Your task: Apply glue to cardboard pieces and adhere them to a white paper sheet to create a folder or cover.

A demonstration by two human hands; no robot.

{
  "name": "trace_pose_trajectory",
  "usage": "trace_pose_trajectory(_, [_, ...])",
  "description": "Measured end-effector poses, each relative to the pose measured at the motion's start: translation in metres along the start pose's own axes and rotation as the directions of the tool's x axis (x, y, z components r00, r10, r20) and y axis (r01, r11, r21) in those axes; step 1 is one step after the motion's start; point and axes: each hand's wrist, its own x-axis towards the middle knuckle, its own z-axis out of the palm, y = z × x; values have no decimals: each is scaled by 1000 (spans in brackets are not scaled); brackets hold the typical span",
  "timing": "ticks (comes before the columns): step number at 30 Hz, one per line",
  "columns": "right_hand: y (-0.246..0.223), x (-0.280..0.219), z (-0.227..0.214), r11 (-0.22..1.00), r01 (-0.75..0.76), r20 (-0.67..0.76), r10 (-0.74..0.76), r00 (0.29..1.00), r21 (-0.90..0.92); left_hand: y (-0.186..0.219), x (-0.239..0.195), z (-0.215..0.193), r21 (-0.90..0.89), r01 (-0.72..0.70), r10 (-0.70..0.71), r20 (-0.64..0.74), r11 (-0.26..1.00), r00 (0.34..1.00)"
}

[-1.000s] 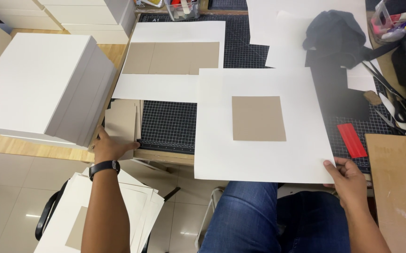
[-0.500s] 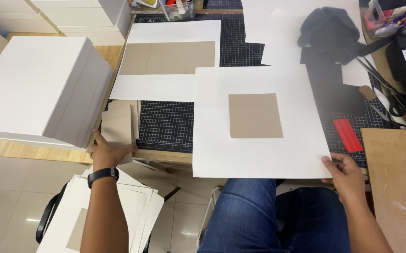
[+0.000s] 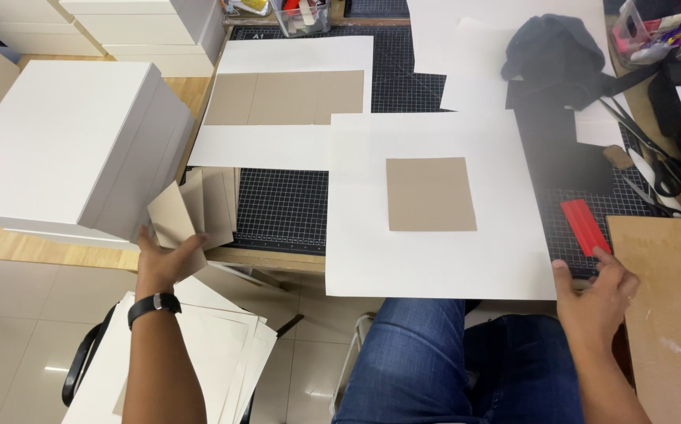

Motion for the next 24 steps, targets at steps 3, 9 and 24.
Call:
trace_pose_trajectory(3, [-28, -1, -8, 983, 84, 1, -86, 996, 163, -4, -3, -2, -122, 23, -21, 16, 992, 1000])
trace_pose_trajectory(9, [-86, -15, 20, 922, 42, 226, -138, 964, 385, -21, -20, -3, -466, -96, 126, 33, 880, 992])
trace_pose_trajectory(24, [-231, -25, 26, 565, -345, 622, -422, 659, 749, -9, -117, 102, -478, -531, 630, 63, 700, 774])
